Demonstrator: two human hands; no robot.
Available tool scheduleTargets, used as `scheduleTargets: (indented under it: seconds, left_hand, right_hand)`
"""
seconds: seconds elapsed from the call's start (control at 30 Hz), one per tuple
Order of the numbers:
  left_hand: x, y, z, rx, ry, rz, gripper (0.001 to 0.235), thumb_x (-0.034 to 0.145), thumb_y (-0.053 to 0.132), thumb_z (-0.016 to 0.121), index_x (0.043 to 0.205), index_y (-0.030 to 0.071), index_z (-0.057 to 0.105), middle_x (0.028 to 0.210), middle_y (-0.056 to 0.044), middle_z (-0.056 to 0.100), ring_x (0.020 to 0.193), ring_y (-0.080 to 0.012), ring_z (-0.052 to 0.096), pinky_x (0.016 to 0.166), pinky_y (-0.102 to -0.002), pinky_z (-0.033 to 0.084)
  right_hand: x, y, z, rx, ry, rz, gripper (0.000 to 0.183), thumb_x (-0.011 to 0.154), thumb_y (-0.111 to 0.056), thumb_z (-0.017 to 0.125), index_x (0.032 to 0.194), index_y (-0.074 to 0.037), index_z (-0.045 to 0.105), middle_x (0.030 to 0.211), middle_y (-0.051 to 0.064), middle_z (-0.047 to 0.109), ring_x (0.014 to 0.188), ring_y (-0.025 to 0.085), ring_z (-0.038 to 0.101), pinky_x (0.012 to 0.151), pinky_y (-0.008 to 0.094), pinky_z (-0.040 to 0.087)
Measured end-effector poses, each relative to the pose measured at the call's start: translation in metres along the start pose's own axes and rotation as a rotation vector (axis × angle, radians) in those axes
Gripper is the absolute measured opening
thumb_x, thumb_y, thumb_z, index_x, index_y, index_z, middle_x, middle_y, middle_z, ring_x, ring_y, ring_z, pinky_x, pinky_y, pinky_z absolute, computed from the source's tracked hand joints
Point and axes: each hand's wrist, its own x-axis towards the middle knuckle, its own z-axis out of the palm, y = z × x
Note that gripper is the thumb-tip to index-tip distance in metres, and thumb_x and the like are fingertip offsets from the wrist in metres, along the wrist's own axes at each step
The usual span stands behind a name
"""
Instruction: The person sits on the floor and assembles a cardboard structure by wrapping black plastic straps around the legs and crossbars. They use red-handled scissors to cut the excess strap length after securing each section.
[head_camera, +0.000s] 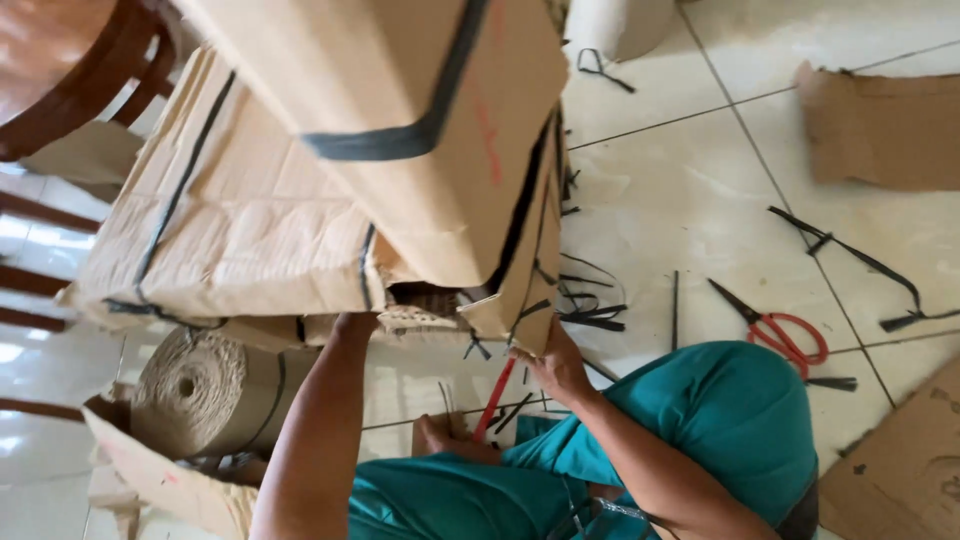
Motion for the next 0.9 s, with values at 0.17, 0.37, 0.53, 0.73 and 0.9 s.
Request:
scheduleTargets:
  seconds: [0.17,0.37,0.53,0.73,0.9]
  left_hand:
    - [0.039,-0.012,0.014,-0.027,0.006,-0.046,0.079,0.065,0.071,0.071,0.121,0.017,0.070,0.130,-0.010,0.069,0.125,-0.0307,0.062,0.106,-0.040,0.047]
    - [0.081,-0.128,0.031,-0.040,0.000,-0.079,0.092,0.068,0.083,0.068,0.136,0.022,0.068,0.139,-0.005,0.067,0.130,-0.0259,0.061,0.107,-0.037,0.048]
    - [0.038,0.020,0.012,-0.492,-0.029,0.107,0.043,0.075,0.059,0.079,0.068,0.017,0.080,0.057,-0.002,0.071,0.045,-0.0115,0.059,0.049,-0.027,0.039]
    - [0.001,0.061,0.018,-0.267,0.248,0.070,0.023,0.069,0.065,0.071,0.080,0.045,0.071,0.076,0.014,0.072,0.086,-0.0122,0.075,0.074,-0.036,0.054]
    - [-0.079,0.095,-0.002,-0.520,0.145,0.139,0.038,0.076,0.029,0.064,0.108,0.013,0.075,0.102,-0.014,0.074,0.107,-0.0352,0.072,0.087,-0.052,0.056]
  right_hand:
    - [-0.002,-0.003,0.000,-0.040,-0.015,0.036,0.055,0.085,-0.032,0.087,0.117,-0.008,0.049,0.096,0.014,0.065,0.097,0.036,0.072,0.090,0.050,0.058]
    - [0.015,0.002,-0.013,-0.256,-0.114,0.213,0.083,0.080,-0.055,0.078,0.136,-0.006,0.041,0.111,0.020,0.074,0.099,0.041,0.073,0.074,0.052,0.060]
    - [0.036,0.004,-0.040,-0.486,-0.103,0.101,0.064,0.088,-0.047,0.080,0.122,-0.003,0.049,0.105,0.026,0.072,0.102,0.050,0.070,0.089,0.062,0.055]
    - [0.054,0.008,-0.070,-0.776,-0.267,0.274,0.063,0.091,-0.051,0.070,0.130,-0.002,0.065,0.124,0.026,0.070,0.123,0.044,0.065,0.116,0.056,0.034]
    - [0.064,0.050,-0.088,-0.789,-0.199,0.220,0.070,0.097,-0.056,0.066,0.143,-0.004,0.053,0.128,0.019,0.070,0.127,0.037,0.062,0.122,0.060,0.026]
